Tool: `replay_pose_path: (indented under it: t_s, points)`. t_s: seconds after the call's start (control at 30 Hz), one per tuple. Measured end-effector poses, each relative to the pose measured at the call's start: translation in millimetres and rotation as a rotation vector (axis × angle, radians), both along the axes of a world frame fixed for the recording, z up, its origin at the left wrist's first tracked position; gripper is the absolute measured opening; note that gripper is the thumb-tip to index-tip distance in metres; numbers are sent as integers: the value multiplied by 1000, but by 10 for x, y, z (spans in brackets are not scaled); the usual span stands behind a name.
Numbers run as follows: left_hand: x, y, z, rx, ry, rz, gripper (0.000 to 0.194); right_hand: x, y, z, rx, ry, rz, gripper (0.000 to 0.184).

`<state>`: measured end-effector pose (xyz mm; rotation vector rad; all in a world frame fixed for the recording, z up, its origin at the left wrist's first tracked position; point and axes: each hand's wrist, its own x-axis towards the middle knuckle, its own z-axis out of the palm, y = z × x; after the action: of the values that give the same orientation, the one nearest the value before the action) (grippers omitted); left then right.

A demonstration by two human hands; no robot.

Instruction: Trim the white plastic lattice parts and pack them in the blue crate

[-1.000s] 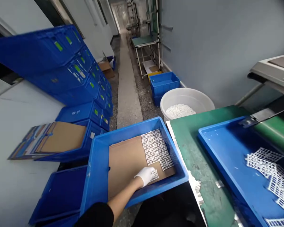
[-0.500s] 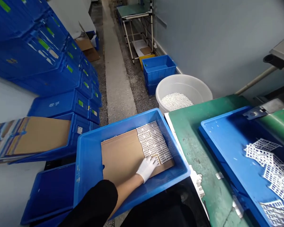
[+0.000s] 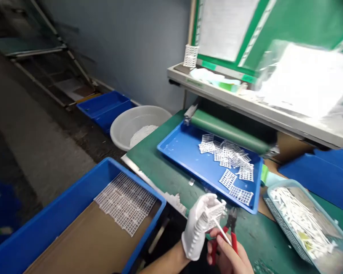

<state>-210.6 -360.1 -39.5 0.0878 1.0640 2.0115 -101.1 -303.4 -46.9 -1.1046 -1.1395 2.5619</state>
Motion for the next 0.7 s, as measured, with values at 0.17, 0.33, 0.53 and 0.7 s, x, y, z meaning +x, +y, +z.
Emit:
replay_pose_path:
  t_s: [0.17, 0.33, 0.53, 0.7]
  points:
    - [271, 911, 229, 32, -158, -162, 64, 593, 652, 70, 561, -202, -159, 52]
    - [492, 1524, 351, 113, -449, -295, 48, 1232, 1270, 30, 1511, -547, -161, 49]
    - [925, 1924, 375, 4, -329, -353, 45, 1413, 1735, 130, 1925, -662, -130, 61]
    - [1066, 2134, 359, -97, -225, -355, 47, 1536, 2160, 174, 2071, -678, -4, 74]
